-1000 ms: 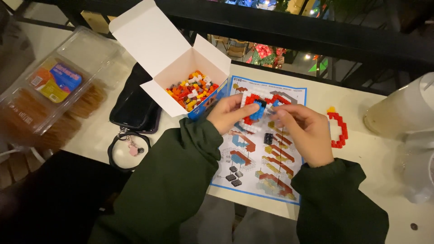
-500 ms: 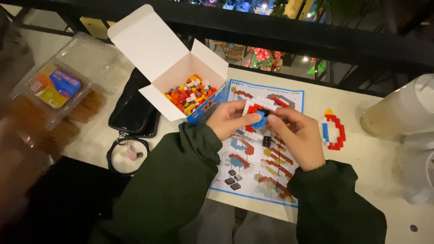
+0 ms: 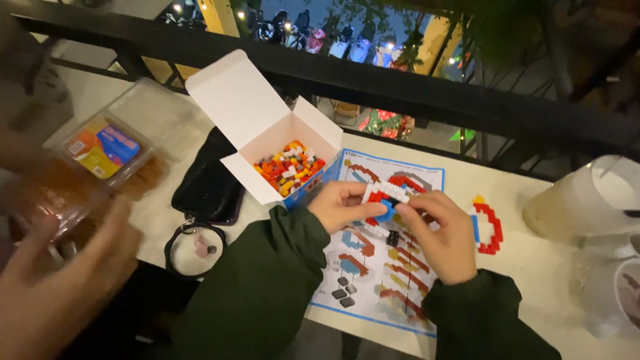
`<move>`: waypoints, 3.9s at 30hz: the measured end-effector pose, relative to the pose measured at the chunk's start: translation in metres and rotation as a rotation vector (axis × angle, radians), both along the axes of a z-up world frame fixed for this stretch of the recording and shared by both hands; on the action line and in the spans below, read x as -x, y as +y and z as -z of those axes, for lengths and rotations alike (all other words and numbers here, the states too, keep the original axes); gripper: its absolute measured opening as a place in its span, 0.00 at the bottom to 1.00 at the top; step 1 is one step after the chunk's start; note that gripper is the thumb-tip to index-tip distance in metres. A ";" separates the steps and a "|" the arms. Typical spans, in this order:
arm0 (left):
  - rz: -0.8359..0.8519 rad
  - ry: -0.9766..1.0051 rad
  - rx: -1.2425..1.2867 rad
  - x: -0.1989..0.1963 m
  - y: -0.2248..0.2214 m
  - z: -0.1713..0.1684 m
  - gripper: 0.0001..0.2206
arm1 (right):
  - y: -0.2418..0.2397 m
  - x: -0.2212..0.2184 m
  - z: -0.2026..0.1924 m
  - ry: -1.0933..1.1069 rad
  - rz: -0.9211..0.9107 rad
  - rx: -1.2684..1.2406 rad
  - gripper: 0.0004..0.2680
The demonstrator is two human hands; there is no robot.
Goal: Assembling a miniature block figure by following a set of printed instructions.
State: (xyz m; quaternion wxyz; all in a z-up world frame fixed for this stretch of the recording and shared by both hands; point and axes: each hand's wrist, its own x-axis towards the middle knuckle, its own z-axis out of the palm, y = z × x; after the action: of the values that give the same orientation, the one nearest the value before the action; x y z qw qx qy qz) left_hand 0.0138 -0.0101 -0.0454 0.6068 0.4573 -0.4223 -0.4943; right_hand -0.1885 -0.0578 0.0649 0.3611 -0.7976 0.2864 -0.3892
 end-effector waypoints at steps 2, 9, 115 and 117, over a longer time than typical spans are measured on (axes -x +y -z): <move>0.003 0.009 0.000 0.011 0.011 -0.045 0.17 | 0.000 0.000 -0.001 0.021 0.003 0.026 0.03; 0.082 -0.132 -0.118 0.012 0.030 -0.102 0.19 | 0.003 0.000 -0.005 0.265 0.076 0.032 0.08; 0.096 0.189 0.016 0.015 0.017 -0.078 0.16 | 0.003 -0.004 0.001 -0.115 -0.027 -0.328 0.04; 0.093 0.163 0.035 0.014 0.016 -0.076 0.16 | 0.001 -0.004 0.003 -0.125 -0.065 -0.453 0.06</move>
State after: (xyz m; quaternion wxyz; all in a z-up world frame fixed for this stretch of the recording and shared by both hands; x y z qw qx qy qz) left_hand 0.0000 0.0056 0.0307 0.6233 0.3848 -0.4011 -0.5500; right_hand -0.1845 -0.0565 0.0623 0.5603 -0.6794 0.3176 -0.3517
